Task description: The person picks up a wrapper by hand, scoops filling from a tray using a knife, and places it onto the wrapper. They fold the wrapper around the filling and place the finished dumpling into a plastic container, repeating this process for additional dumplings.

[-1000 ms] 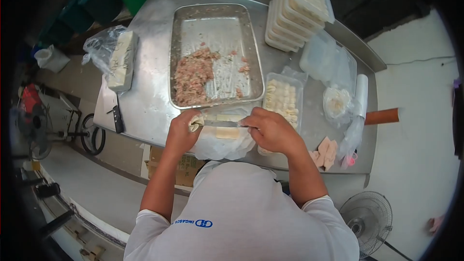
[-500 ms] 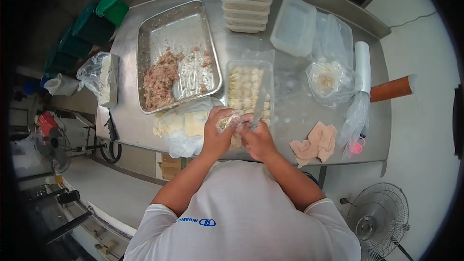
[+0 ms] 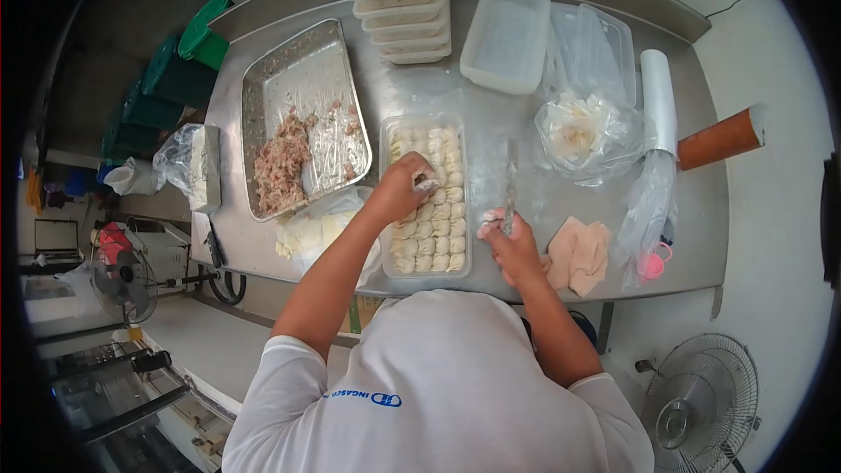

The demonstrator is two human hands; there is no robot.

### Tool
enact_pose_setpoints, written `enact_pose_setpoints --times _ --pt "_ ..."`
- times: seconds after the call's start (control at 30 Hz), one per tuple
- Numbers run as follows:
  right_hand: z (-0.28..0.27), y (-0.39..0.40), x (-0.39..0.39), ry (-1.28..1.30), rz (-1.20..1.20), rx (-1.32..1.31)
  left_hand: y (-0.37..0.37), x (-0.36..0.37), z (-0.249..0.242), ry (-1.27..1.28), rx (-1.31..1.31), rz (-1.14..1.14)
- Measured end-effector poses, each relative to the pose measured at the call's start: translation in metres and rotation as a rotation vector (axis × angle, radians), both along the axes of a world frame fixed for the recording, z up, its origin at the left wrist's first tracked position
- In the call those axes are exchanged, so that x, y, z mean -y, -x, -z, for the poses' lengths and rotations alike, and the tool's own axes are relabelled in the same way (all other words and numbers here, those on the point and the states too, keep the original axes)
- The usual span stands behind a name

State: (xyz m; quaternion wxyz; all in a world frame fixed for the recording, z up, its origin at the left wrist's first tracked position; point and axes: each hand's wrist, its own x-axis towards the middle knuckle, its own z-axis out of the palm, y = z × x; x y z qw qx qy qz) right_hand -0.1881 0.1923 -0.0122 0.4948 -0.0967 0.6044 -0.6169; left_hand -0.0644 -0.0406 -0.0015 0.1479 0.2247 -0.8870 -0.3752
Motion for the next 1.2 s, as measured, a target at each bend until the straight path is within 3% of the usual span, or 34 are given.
enact_pose_setpoints --times 0.13,0.2,0.33,0.4,0.43,0.53,0.7,0.8,0.93,1.03,1.1,1.13,1.2 --pt "0.027 0.001 -0.009 0.031 0.053 -0.132 0.000 -0.004 0.003 -0.118 0.089 0.071" --pt "0.035 0.003 -0.008 0.004 -0.073 -0.455 -0.005 -0.009 0.002 -0.151 0.144 0.029" --pt "-0.020 -0.004 0.020 -0.099 -0.293 -0.612 -0.042 -0.010 0.005 0.016 0.073 -0.017" --pt "-0.035 -0.009 0.042 0.048 -0.315 -1.060 -0.074 -0.010 -0.004 0.120 -0.112 -0.079" --pt "-0.041 -0.013 0.055 0.063 -0.339 -1.070 -0.096 -0.008 0.002 0.156 -0.173 -0.171" --pt "-0.065 -0.026 0.098 0.107 -0.503 -1.197 -0.168 0.002 0.024 0.038 -0.122 -0.410" --pt "-0.079 -0.075 0.205 -0.002 -0.931 -1.599 -0.217 -0.004 0.050 0.015 -0.001 -0.241" --pt "-0.064 -0.098 0.259 0.007 -1.122 -1.679 -0.214 -0.001 0.054 0.038 -0.032 -0.207" --pt "-0.054 -0.110 0.277 0.145 -1.189 -1.652 -0.222 0.008 0.058 0.033 -0.066 -0.155" --pt "-0.049 -0.105 0.279 0.282 -1.110 -1.553 -0.230 0.012 0.062 -0.024 -0.136 -0.106" --pt "-0.047 -0.102 0.283 0.370 -1.046 -1.421 -0.233 0.012 0.063 -0.431 -0.416 -0.355" --pt "-0.053 -0.108 0.286 0.364 -1.045 -1.423 -0.239 0.015 0.080 -0.435 -0.418 -0.351" --pt "-0.060 -0.121 0.285 0.143 -1.043 -1.565 -0.261 0.021 0.122 -1.363 -0.973 -0.619"
